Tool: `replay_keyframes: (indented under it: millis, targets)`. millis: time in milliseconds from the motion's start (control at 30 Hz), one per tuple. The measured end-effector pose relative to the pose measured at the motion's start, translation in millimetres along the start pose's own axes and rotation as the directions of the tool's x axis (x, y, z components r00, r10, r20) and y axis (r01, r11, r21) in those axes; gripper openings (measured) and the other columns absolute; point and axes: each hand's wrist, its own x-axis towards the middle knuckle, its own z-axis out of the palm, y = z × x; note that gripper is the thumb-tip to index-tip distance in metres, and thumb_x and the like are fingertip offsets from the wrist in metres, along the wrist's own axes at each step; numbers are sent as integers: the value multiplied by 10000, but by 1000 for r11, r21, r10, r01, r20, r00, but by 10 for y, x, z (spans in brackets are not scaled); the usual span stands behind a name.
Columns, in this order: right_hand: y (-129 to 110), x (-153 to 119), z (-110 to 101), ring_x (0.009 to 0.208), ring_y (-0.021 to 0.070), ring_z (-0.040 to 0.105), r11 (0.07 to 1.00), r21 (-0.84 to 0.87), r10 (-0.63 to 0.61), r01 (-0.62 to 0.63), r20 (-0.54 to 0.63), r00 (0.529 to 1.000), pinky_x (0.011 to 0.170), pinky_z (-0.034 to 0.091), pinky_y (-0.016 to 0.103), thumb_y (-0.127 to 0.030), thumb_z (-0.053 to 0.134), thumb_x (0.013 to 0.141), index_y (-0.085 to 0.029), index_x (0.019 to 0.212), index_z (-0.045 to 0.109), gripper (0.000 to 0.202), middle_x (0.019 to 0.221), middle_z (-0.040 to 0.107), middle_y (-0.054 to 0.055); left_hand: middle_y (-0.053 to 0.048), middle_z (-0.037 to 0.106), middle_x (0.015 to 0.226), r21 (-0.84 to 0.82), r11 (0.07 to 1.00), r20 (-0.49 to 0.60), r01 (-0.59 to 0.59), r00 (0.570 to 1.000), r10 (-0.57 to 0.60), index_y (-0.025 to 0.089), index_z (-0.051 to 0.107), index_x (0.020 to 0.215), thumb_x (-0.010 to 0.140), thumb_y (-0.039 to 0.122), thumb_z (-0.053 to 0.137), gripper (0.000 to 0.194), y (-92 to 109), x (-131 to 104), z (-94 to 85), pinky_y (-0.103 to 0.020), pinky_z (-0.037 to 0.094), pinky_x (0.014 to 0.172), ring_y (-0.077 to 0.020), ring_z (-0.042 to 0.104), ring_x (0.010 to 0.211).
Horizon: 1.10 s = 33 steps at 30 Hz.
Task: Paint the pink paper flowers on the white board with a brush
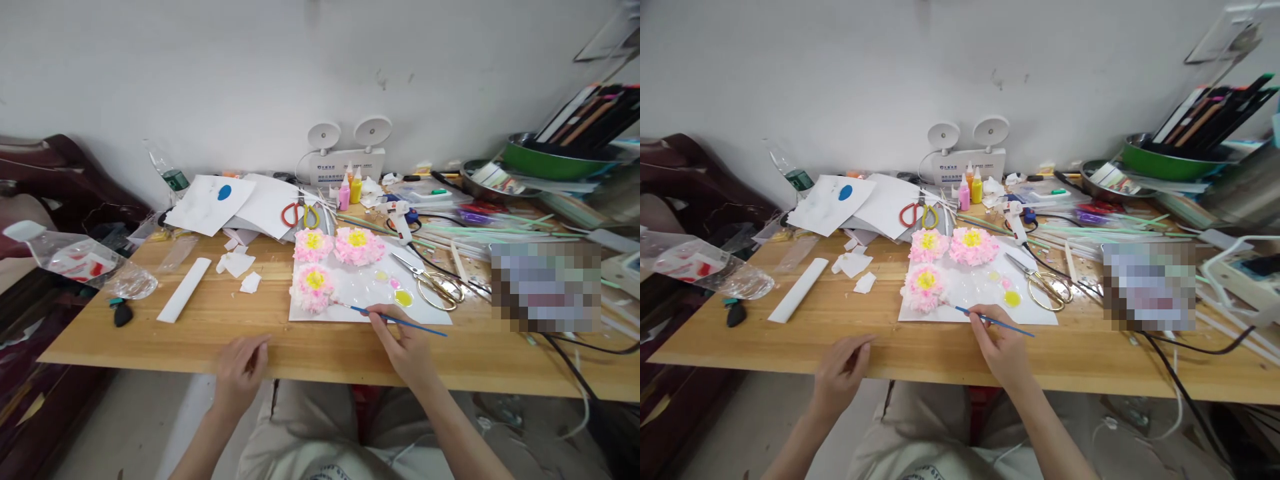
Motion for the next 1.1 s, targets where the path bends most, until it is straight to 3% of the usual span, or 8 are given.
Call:
replay_keyframes:
  millis: [133,267,433,800,1100]
  targets:
    - [5,33,-6,735,161,631,1000,18,-25,23,90,996,648,518,279,-273,520,854,-213,837,628,125,778,668,35,-7,636,733,42,998,15,40,999,-40,187,611,901,850,149,491,136,-37,16,85,-238,452,646,-117,581,676]
    - [-2,37,17,752,164,631,1000,14,1,-1,2,1000,653,517,279,-264,517,855,-212,863,619,115,791,667,36,-6,640,727,100,995,8,17,1000,-18,182,616,896,840,139,491,144,-45,-4,152,-247,447,662,-117,578,664]
    - [33,0,54,772,162,626,999,21,-35,34,53,998,697,516,292,-236,518,856,-209,867,615,101,799,659,36,-5,636,713,120,993,0,-18,1000,18,177,606,884,818,105,504,141,-31,-13,165,-248,435,646,-120,566,649]
    - [7,-8,68,776,179,630,997,-31,-68,67,-33,997,696,520,321,-215,504,859,-210,886,617,117,795,671,51,-12,639,699,166,986,-18,-21,1000,25,173,615,862,814,118,501,135,-34,-2,188,-253,442,651,-125,583,643]
    - [21,-38,98,769,172,618,974,-43,-221,222,29,975,707,514,333,-103,522,825,-213,946,612,187,810,684,43,-11,630,697,158,987,-16,-20,1000,23,173,602,867,812,105,502,133,-25,5,184,-249,436,654,-124,570,647]
